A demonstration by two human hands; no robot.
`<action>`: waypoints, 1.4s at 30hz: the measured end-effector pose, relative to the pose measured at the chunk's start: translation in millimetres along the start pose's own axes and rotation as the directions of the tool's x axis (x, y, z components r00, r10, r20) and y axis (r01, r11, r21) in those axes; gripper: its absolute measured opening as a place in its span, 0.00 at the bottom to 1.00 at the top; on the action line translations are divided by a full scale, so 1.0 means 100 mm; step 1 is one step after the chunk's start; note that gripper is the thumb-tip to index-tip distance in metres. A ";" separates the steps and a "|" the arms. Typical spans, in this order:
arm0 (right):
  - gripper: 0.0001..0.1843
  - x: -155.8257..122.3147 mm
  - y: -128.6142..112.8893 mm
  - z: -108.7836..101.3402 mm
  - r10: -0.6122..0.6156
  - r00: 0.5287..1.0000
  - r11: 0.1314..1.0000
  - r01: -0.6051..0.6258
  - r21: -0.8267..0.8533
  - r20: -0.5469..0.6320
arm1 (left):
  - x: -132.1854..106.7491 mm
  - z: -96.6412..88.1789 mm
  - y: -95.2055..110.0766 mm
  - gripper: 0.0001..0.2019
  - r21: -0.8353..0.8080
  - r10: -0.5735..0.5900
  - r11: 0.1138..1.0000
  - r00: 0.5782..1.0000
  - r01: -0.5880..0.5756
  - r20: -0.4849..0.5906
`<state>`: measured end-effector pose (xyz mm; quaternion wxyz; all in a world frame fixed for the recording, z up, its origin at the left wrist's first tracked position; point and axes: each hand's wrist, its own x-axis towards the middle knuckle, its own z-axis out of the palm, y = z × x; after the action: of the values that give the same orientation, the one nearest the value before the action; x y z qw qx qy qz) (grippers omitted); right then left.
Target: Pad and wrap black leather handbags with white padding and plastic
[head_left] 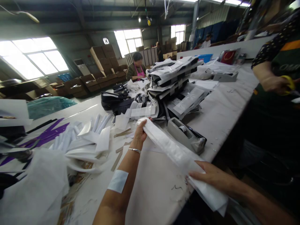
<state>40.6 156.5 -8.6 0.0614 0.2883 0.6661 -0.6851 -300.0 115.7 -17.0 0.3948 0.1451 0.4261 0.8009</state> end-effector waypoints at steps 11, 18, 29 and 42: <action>0.27 0.23 0.16 -0.18 -0.071 0.965 0.968 0.005 -0.253 -0.253 | 0.36 -0.19 -0.20 0.13 0.347 0.061 0.938 0.983 0.003 -0.175; 0.29 0.30 0.23 -0.15 -0.198 0.929 0.908 0.053 -0.415 -0.314 | 0.35 -0.47 -0.04 0.11 0.529 -0.137 0.825 0.978 0.201 -0.158; 0.31 0.62 0.36 -0.05 -0.456 0.817 0.628 0.014 -0.778 -0.353 | 0.54 -0.63 0.22 0.14 0.861 -0.091 0.435 0.964 0.263 -0.248; 0.27 0.74 0.40 -0.04 -0.538 0.775 0.578 0.051 -0.815 -0.333 | -0.51 -0.44 -0.38 0.26 0.826 0.047 0.281 0.867 -0.488 0.496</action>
<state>-0.1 178.0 -78.7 -0.1367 0.2957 0.9192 -0.2212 -272.7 64.3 -67.7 0.1673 0.5666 0.6903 0.4177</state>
